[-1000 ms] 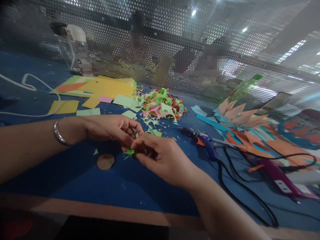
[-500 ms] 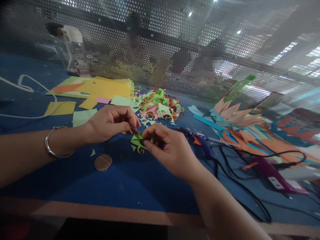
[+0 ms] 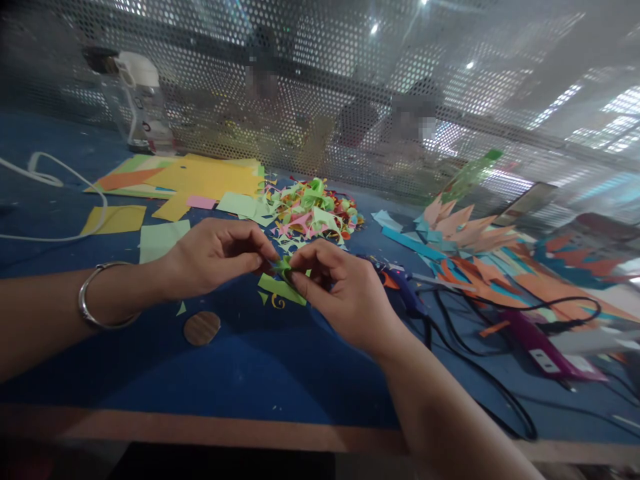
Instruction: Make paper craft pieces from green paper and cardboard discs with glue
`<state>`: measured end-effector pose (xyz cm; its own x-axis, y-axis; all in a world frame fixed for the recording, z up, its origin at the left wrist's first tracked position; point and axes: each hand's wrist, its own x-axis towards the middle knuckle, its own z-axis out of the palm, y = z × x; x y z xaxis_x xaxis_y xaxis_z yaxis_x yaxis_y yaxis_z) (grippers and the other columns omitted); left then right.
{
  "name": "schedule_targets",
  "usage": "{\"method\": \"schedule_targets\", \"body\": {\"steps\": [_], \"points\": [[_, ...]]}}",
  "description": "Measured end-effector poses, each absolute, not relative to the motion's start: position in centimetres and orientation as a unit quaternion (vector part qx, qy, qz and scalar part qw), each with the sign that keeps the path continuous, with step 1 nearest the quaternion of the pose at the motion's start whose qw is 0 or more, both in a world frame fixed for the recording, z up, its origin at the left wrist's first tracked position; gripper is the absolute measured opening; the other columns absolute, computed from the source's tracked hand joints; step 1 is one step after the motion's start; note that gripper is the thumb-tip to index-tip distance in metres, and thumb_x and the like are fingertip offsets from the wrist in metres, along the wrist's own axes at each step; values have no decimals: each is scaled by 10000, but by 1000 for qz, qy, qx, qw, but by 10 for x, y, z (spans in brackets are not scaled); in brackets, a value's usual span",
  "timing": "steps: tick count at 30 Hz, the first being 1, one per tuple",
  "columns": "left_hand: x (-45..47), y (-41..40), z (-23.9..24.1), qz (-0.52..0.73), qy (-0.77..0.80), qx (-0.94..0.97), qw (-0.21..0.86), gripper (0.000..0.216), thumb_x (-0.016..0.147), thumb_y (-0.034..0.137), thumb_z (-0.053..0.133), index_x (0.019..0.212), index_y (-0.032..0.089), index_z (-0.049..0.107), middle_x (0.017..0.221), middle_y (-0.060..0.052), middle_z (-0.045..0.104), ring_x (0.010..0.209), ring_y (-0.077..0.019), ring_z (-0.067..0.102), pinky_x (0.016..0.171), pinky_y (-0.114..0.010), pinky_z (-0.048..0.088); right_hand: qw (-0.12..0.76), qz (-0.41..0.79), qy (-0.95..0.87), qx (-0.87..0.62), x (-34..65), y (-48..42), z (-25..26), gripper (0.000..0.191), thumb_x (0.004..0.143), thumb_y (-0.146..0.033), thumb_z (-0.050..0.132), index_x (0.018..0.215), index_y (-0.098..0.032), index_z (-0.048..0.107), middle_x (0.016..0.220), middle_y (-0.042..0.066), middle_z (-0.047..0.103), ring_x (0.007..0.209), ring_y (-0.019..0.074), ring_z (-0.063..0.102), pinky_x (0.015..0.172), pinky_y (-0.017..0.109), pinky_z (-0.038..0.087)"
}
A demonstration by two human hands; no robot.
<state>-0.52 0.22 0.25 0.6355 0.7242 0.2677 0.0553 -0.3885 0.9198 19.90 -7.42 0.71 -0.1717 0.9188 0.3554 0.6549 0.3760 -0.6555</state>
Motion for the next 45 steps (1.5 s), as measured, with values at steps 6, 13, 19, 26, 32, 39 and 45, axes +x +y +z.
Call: {"method": "schedule_targets", "body": {"steps": [6,13,19,26,32,39,45], "points": [[-5,2,3,329,244,774,484,80,743,160,611,815,148,644,747,-39,691,701,-142,655,661,-252,520,367,190,-742,-527,197,-75,7,30,862,-210,608,892,-207,607,756,-4,626,603,99,571,498,214,418],[-5,3,3,316,226,777,496,76,738,196,651,783,155,605,729,-23,661,686,-132,625,668,-257,508,361,191,-745,-528,197,-74,6,31,863,-229,615,888,-211,612,727,-8,613,599,107,573,501,217,424],[-5,6,-2,310,194,730,577,96,748,158,678,813,143,610,758,-30,687,721,-121,657,711,-249,521,360,189,-748,-524,196,-74,6,15,865,-205,606,878,-212,611,730,-13,603,596,100,567,504,214,419],[-4,9,-1,306,199,700,614,88,741,116,692,808,124,636,718,-19,682,670,-98,644,686,-233,520,362,195,-748,-520,197,-75,7,25,865,-195,606,885,-210,610,740,-17,602,588,92,553,511,216,418],[-3,8,1,300,200,700,616,143,700,107,739,813,119,652,735,-21,683,683,-100,636,680,-230,504,364,192,-749,-519,197,-74,6,30,864,-184,600,880,-209,607,738,-20,597,581,88,544,522,217,424],[-3,9,-2,298,197,708,609,183,678,139,741,826,128,635,742,-9,668,685,-103,627,679,-238,501,363,189,-752,-516,197,-75,6,24,862,-196,611,886,-201,611,731,-23,598,567,83,540,519,210,424],[-1,8,-3,292,227,710,600,143,668,136,691,793,140,621,725,-6,663,687,-112,633,681,-250,501,353,191,-758,-514,194,-75,6,18,864,-182,605,875,-195,609,716,-32,588,534,71,514,507,202,418]]}}
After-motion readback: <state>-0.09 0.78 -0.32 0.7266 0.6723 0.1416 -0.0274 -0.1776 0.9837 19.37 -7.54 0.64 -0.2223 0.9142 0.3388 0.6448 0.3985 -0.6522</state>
